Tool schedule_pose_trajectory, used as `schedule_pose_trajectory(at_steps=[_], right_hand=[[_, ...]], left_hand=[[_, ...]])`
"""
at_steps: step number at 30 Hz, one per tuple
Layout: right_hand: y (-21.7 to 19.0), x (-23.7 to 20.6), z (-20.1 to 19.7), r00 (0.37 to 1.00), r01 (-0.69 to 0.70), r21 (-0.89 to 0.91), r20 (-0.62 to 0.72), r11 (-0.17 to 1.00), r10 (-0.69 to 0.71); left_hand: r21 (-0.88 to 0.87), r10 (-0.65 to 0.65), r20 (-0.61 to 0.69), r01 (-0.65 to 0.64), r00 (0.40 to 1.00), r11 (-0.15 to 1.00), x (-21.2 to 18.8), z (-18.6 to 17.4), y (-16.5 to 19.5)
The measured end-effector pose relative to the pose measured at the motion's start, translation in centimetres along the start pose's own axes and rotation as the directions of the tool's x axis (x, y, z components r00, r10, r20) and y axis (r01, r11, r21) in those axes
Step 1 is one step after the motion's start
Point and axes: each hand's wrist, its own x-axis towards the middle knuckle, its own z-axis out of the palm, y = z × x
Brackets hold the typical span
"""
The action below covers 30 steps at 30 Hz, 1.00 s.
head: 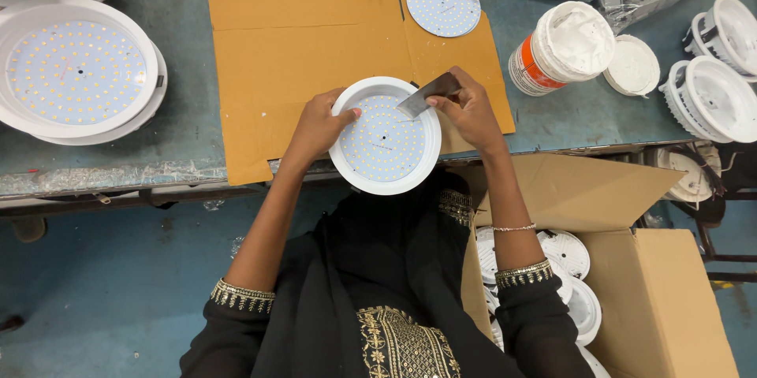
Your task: The person applies a white adhesive paste to the interior and components of light fixture housings using a small metal spatula. The person handles plastic housings, LED circuit boards, and individual components, placing processed items into a cardboard box.
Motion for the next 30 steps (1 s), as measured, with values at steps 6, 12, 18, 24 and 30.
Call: schedule_pose_trajectory(at_steps=[6, 12, 18, 24, 30], right_hand=[[-0.4, 0.2, -0.2, 0.999, 0.044, -0.237, 0.022, 0.971, -0.040], [-1.2, -0.1, -0.1, 0.996, 0.083, -0.283, 0.036, 0.955, -0.076], [-1.7, 0.3, -0.3, 0.991, 0.111, -0.395, 0.112, 0.912, -0.072], [-1.9, 1.8, -0.8, 0.975, -0.044, -0.270, 0.200, 0.962, 0.101], [-1.2, 1.9, -0.8, 0.959, 0.042, -0.296, 0.279, 0.954, 0.044]], left_hand=[[-0.009, 0.018, 0.002, -0.018, 1.000, 1.000, 0.2, 0.1, -0.4], [-0.001, 0.039, -0.001, -0.039, 0.999, 0.999, 0.2, 0.1, -0.4], [0.037, 0.009, -0.033, -0.007, 0.999, 0.999, -0.1, 0.2, 0.1], [-0.013, -0.040, -0.096, 0.039, 0.995, 0.999, -0.4, 0.7, 0.9], [-0.003, -0.041, -0.104, 0.041, 0.994, 0.999, -0.1, 0.7, 0.8]])
